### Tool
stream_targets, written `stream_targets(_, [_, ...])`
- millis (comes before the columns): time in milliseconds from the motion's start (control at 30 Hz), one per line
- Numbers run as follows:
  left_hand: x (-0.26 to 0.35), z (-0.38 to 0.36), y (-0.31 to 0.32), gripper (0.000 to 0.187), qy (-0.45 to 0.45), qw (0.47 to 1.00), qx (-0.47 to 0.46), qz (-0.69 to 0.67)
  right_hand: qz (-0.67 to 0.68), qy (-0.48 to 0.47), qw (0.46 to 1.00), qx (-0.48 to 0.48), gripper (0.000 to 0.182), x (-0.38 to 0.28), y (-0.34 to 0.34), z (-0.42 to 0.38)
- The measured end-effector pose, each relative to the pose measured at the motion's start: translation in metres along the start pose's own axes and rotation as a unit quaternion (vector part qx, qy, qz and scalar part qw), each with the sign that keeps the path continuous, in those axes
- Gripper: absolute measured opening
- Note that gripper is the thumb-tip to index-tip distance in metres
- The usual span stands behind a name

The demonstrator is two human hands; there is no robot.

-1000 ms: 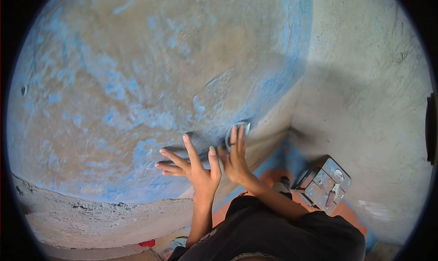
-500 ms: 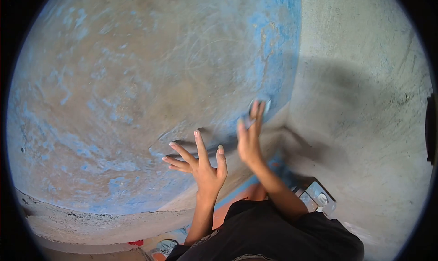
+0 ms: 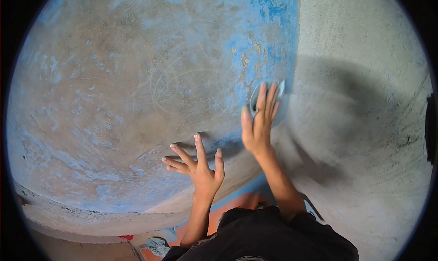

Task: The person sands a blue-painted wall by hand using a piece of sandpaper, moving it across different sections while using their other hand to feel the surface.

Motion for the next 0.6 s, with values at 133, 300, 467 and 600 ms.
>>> stream_targets(133, [-0.003, -0.001, 0.005, 0.068, 0.003, 1.0, 0.019, 0.023, -0.019, -0.036, 0.999, -0.011, 0.08, 0.002, 0.015, -0.027])
stream_targets(300, [-0.007, -0.001, 0.011, 0.065, -0.003, 0.998, 0.028, 0.049, -0.044, -0.09, 0.994, -0.037, 0.073, 0.007, 0.031, -0.06])
stream_targets(467, [-0.006, -0.002, 0.007, 0.062, -0.006, 0.999, 0.027, 0.047, -0.054, -0.128, 0.99, -0.023, 0.071, -0.051, -0.003, 0.019])
stream_targets(600, [-0.006, -0.003, 0.008, 0.06, -0.004, 0.998, 0.03, 0.047, -0.063, -0.096, 0.992, -0.052, 0.073, 0.006, 0.033, -0.064])
Point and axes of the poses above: each hand's wrist, its own z-axis towards the middle knuckle, its own y-axis out of the palm, x = y × z, the point moved 7 cm from there along z, towards the middle knuckle, and after that the axes turned 11 degrees about y, right-handed, at the moved point
